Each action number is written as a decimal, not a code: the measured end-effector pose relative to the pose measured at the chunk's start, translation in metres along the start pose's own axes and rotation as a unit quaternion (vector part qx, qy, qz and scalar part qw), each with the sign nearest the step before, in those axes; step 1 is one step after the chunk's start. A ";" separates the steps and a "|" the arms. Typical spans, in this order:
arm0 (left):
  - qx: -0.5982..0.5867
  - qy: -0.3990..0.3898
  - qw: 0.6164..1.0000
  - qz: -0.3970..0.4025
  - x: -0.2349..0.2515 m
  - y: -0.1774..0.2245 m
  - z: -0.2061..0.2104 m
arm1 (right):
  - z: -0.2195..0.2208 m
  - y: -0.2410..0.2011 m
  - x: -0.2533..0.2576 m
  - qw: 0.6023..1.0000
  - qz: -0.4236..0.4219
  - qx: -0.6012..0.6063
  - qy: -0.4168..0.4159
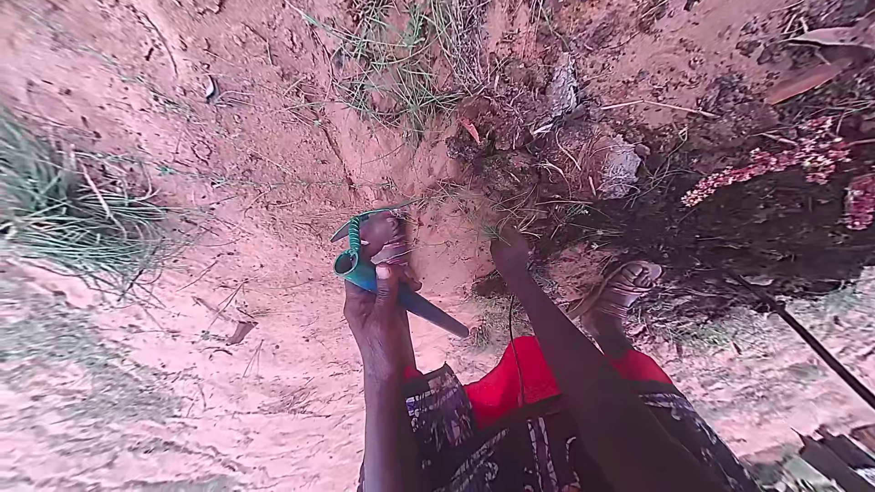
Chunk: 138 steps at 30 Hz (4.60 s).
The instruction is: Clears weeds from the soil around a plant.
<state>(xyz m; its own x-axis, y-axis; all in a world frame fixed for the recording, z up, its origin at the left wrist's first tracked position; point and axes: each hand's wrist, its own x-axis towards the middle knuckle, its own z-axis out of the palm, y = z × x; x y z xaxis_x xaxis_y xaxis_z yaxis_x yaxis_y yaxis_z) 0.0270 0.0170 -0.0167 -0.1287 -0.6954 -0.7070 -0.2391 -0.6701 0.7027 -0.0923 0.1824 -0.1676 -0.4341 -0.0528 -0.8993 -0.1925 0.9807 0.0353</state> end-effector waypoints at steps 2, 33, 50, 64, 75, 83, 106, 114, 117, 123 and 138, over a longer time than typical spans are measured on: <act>0.002 0.002 1.000 -0.002 -0.001 -0.001 -0.001 | 0.010 -0.006 0.019 1.000 0.005 -0.007 0.020; 0.003 -0.012 1.000 0.007 -0.003 -0.002 0.003 | -0.030 -0.004 -0.022 0.992 -0.036 0.115 0.047; 0.002 0.006 1.000 0.007 -0.004 -0.003 -0.006 | 0.029 -0.024 0.013 0.982 -0.149 -0.087 -0.071; -0.005 0.008 1.000 0.009 0.001 0.004 -0.005 | -0.001 -0.024 -0.033 0.758 0.131 0.634 0.074; -0.004 0.011 1.000 0.000 0.001 0.005 -0.005 | 0.056 -0.049 0.023 0.986 -0.038 0.144 0.075; -0.004 0.009 1.000 -0.003 0.003 0.005 -0.007 | 0.059 -0.094 0.015 0.943 0.110 0.291 0.123; -0.010 0.026 1.000 -0.008 0.005 0.005 -0.017 | 0.055 -0.112 0.033 0.960 -0.074 0.188 0.194; -0.016 0.024 1.000 0.000 0.007 0.006 -0.020 | 0.055 -0.084 0.045 0.917 -0.346 -0.071 0.184; -0.010 0.026 1.000 0.000 0.006 0.006 -0.018 | 0.036 -0.095 0.051 0.953 -0.292 -0.075 0.042; -0.012 0.022 1.000 0.009 0.005 0.004 -0.017 | 0.015 -0.100 0.049 0.965 -0.257 0.027 -0.041; -0.014 0.029 0.999 0.015 0.003 0.007 -0.014 | -0.007 -0.089 0.024 0.992 -0.090 0.067 -0.062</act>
<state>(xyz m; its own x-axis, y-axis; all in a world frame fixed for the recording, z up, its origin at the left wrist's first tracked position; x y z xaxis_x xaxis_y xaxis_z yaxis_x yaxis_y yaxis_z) 0.0383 0.0071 -0.0127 -0.0788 -0.7287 -0.6803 -0.2098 -0.6551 0.7259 -0.0920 0.0927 -0.1897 -0.2896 -0.2146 -0.9328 -0.1341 0.9740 -0.1824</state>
